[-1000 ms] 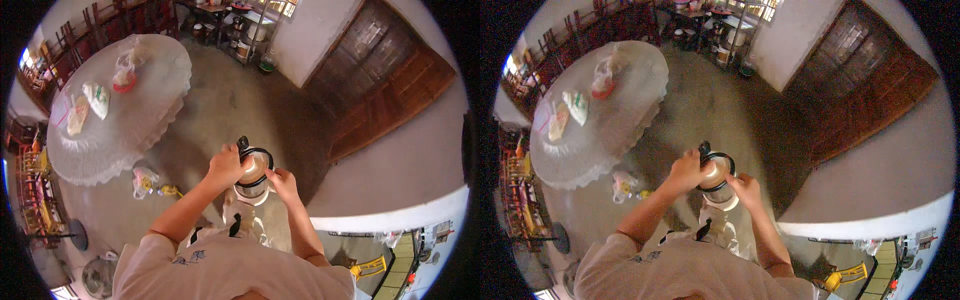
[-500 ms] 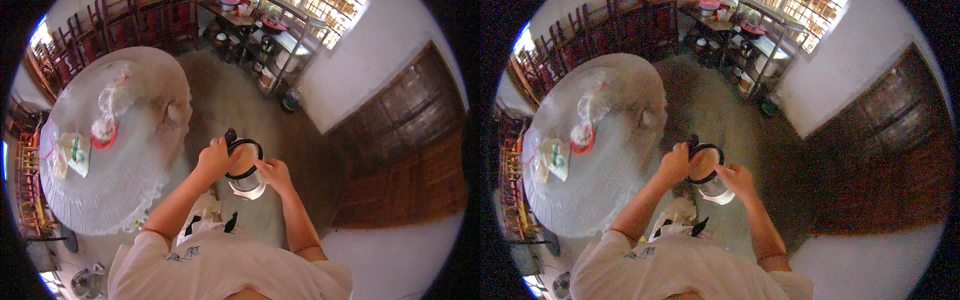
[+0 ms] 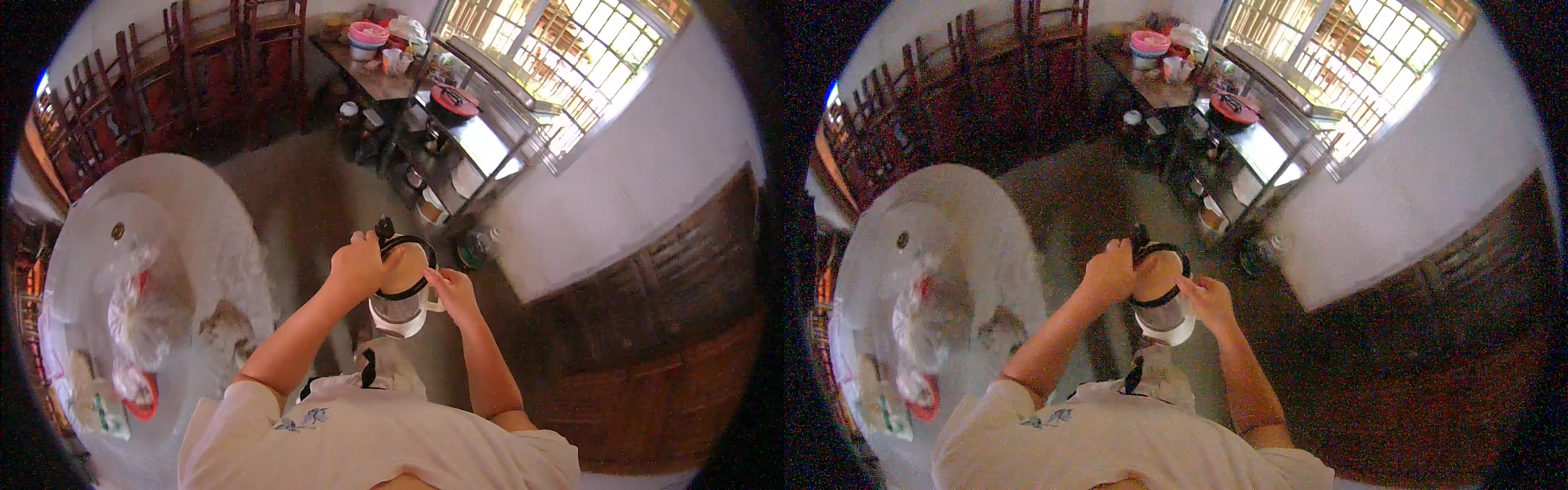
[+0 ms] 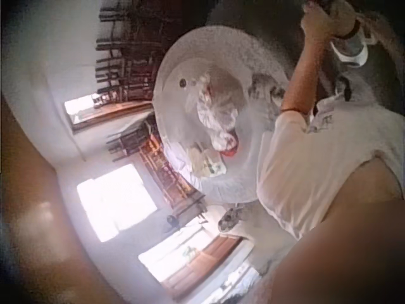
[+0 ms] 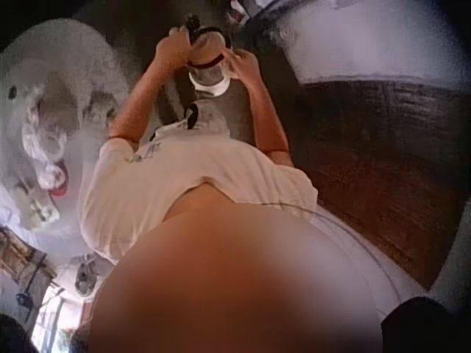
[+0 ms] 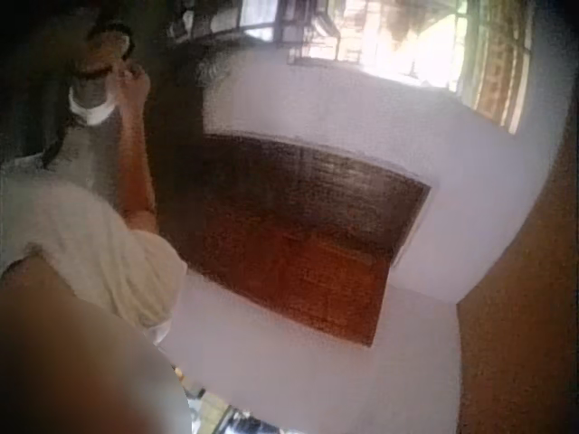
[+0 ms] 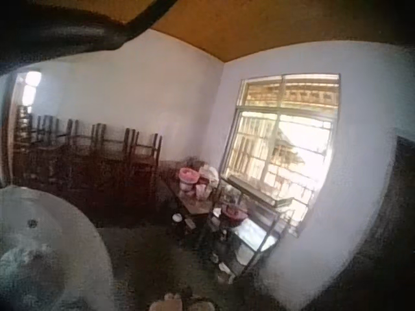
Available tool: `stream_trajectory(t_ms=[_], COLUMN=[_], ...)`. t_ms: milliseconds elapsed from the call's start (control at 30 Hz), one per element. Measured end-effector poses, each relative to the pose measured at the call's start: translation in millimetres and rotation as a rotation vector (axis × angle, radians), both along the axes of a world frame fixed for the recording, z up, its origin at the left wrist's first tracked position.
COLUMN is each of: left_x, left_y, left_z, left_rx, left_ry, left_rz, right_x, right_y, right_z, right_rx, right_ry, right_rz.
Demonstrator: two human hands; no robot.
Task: The person washes a transparent electric kettle jug at the sink using a green cloth and running water, scrubbing the interior and exterior. They rinse the cloth, dry the jug, and place the lid back on. The person then picks up the power cord, walks to a table, and places the kettle down.
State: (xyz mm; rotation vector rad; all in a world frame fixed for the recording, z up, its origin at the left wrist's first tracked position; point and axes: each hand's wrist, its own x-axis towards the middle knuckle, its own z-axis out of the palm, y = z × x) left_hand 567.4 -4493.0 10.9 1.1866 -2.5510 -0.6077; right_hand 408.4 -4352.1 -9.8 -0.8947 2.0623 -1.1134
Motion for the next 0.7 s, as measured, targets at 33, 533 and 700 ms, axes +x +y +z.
stream_trajectory(t_ms=[33, 533, 700], left_x=[-15.7, -204.8, -281.1], left_y=[-30.0, -475.9, -637.0], left_z=[-6.9, -35.2, -30.7], left_rx=[-0.01, -0.085, -0.074], left_ry=[-0.01, -0.017, -0.025], left_rz=[0.005, 0.188, 0.065], right_x=[-18.6, -223.2, -289.9], right_y=[-33.1, -504.7, -649.6], right_z=[-9.0, -34.1, -67.2], right_rx=[-0.025, 0.011, -0.082], right_ry=[-0.025, -0.119, -0.15], right_rz=[0.015, 0.165, 0.038])
